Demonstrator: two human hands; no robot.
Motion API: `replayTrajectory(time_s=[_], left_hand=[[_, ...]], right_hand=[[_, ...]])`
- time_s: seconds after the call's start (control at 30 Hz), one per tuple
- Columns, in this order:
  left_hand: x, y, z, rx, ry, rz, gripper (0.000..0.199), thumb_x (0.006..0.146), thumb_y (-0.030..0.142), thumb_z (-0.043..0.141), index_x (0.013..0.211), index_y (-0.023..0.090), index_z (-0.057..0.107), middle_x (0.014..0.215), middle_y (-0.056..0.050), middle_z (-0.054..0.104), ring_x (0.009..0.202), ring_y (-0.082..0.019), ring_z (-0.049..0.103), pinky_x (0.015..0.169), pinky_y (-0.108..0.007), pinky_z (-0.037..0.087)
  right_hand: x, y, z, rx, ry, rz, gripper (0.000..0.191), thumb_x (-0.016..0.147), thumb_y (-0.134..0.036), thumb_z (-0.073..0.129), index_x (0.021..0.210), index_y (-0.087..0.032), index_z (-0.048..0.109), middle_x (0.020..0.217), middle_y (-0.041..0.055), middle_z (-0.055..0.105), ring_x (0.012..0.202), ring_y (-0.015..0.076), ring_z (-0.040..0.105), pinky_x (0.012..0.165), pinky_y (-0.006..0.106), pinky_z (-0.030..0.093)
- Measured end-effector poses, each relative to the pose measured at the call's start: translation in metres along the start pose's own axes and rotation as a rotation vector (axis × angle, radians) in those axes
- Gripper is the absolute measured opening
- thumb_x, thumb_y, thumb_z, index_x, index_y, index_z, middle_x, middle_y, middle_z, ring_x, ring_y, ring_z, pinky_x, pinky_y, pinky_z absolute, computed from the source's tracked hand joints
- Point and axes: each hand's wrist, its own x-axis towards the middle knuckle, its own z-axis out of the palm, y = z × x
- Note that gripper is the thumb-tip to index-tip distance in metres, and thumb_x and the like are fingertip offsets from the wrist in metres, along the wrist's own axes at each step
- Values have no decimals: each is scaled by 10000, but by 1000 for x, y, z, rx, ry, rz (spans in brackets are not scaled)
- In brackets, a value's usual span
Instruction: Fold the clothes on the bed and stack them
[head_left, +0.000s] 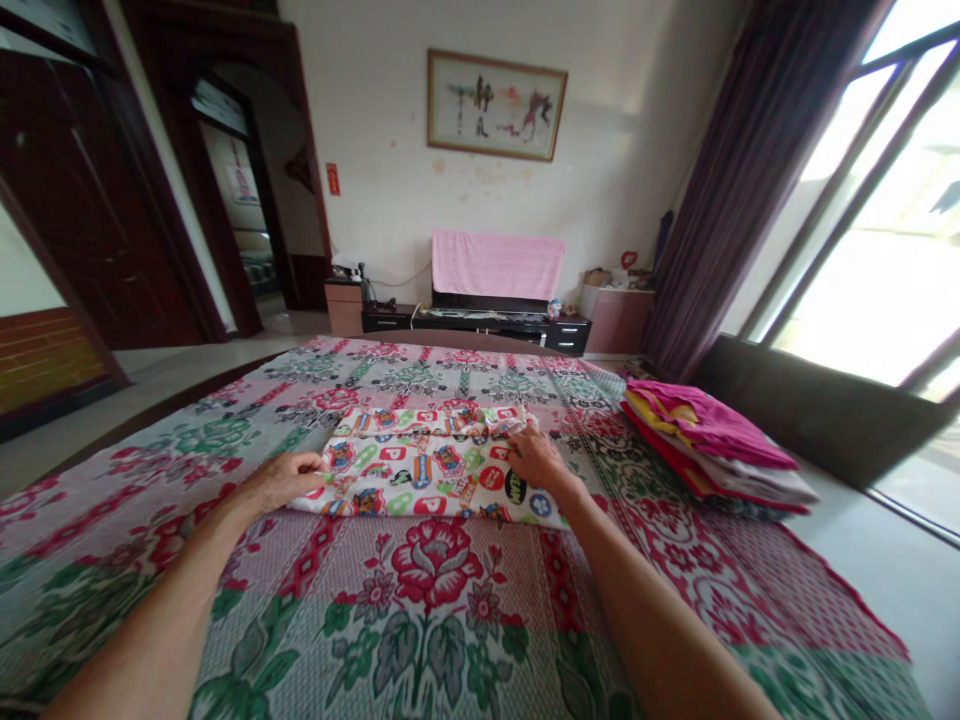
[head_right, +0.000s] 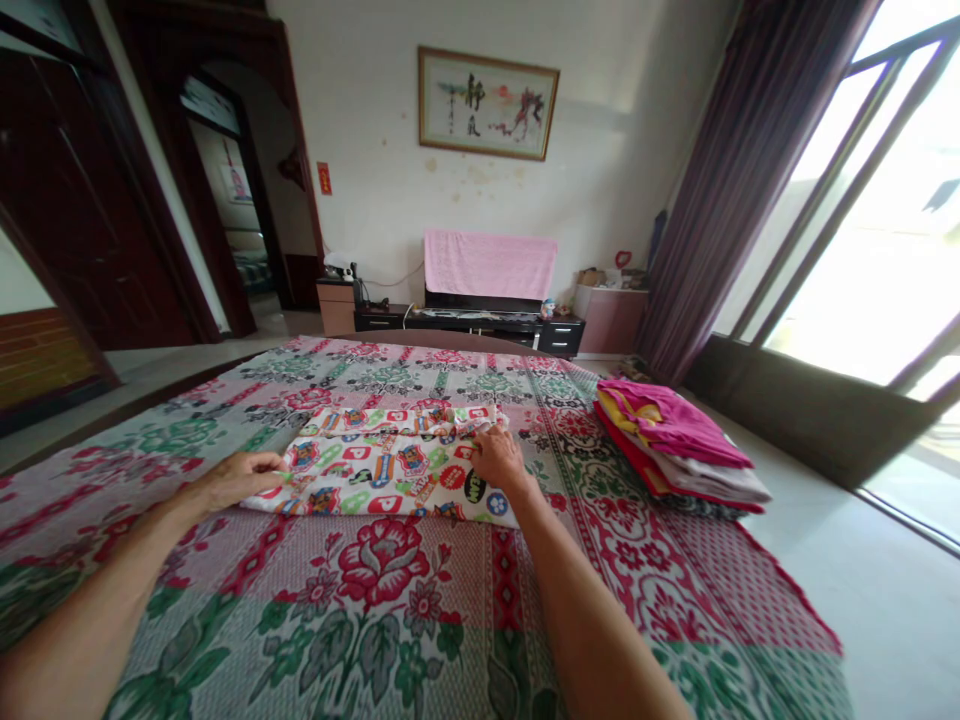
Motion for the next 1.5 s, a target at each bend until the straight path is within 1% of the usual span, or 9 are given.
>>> replayTrajectory(time_s=[0.2, 0.4, 0.53, 0.63, 0.77, 0.93, 1.17, 1.33, 1.5], left_hand=[[-2, 5, -1, -101, 38, -32, 302, 607, 433, 572, 766, 199, 680, 592, 32, 555, 560, -123, 471, 512, -213, 316], [-7, 14, -3, -224, 205, -88, 387, 592, 473, 597, 835, 192, 707, 592, 34, 590, 527, -123, 480, 477, -211, 335], [-7, 18, -1, -236, 291, -93, 423, 614, 480, 595, 887, 178, 709, 587, 32, 606, 529, -125, 503, 484, -206, 361], [-6, 22, 3, -240, 308, -70, 418, 612, 472, 590, 882, 177, 714, 670, 15, 661, 590, -137, 552, 517, -205, 392], [-4, 27, 6, -156, 287, -86, 399, 627, 463, 574, 878, 194, 729, 708, 11, 688, 624, -145, 575, 527, -206, 386], [-5, 31, 4, -12, 293, -92, 434, 677, 462, 541, 962, 201, 738, 745, -7, 707, 653, -155, 590, 556, -216, 373], [-10, 40, 5, 56, 315, -126, 418, 732, 424, 527, 1022, 203, 731, 778, -9, 724, 651, -146, 593, 552, -205, 362], [-8, 37, 10, 124, 358, -139, 390, 794, 413, 503, 1064, 233, 719, 868, -18, 737, 728, -166, 619, 602, -215, 384], [-5, 32, 14, 202, 375, -70, 389, 815, 424, 497, 1088, 240, 704, 931, -34, 739, 811, -180, 647, 663, -218, 413]], right_hand=[[-2, 0, -8, -2, 20, -36, 269, 885, -246, 435, 956, -173, 685, 994, 106, 664, 937, 205, 602, 786, 259, 398], [1, 4, -11, 69, 159, -5, 260, 899, -259, 412, 920, -202, 665, 900, 59, 696, 826, 177, 631, 671, 237, 346], [4, 6, -10, 118, 220, 25, 261, 903, -280, 418, 971, -207, 659, 915, 57, 702, 824, 176, 634, 675, 231, 349], [4, 7, -7, 136, 244, 20, 256, 899, -290, 433, 988, -212, 660, 960, 58, 701, 855, 175, 629, 702, 226, 360], [6, 9, -4, 131, 237, 13, 246, 880, -291, 465, 995, -216, 670, 972, 58, 705, 852, 181, 630, 702, 232, 365], [9, 11, -1, 141, 262, 11, 254, 879, -306, 465, 999, -214, 669, 951, 61, 705, 846, 190, 630, 692, 239, 365], [13, 13, 2, 211, 315, 13, 262, 876, -310, 467, 1012, -218, 672, 949, 55, 711, 877, 194, 633, 721, 238, 382], [13, 14, 4, 241, 325, 22, 258, 873, -313, 469, 999, -214, 672, 976, 61, 711, 894, 196, 636, 748, 242, 400], [16, 17, 9, 273, 335, 25, 277, 844, -329, 504, 1033, -207, 666, 1017, 72, 700, 877, 198, 638, 763, 261, 423]])
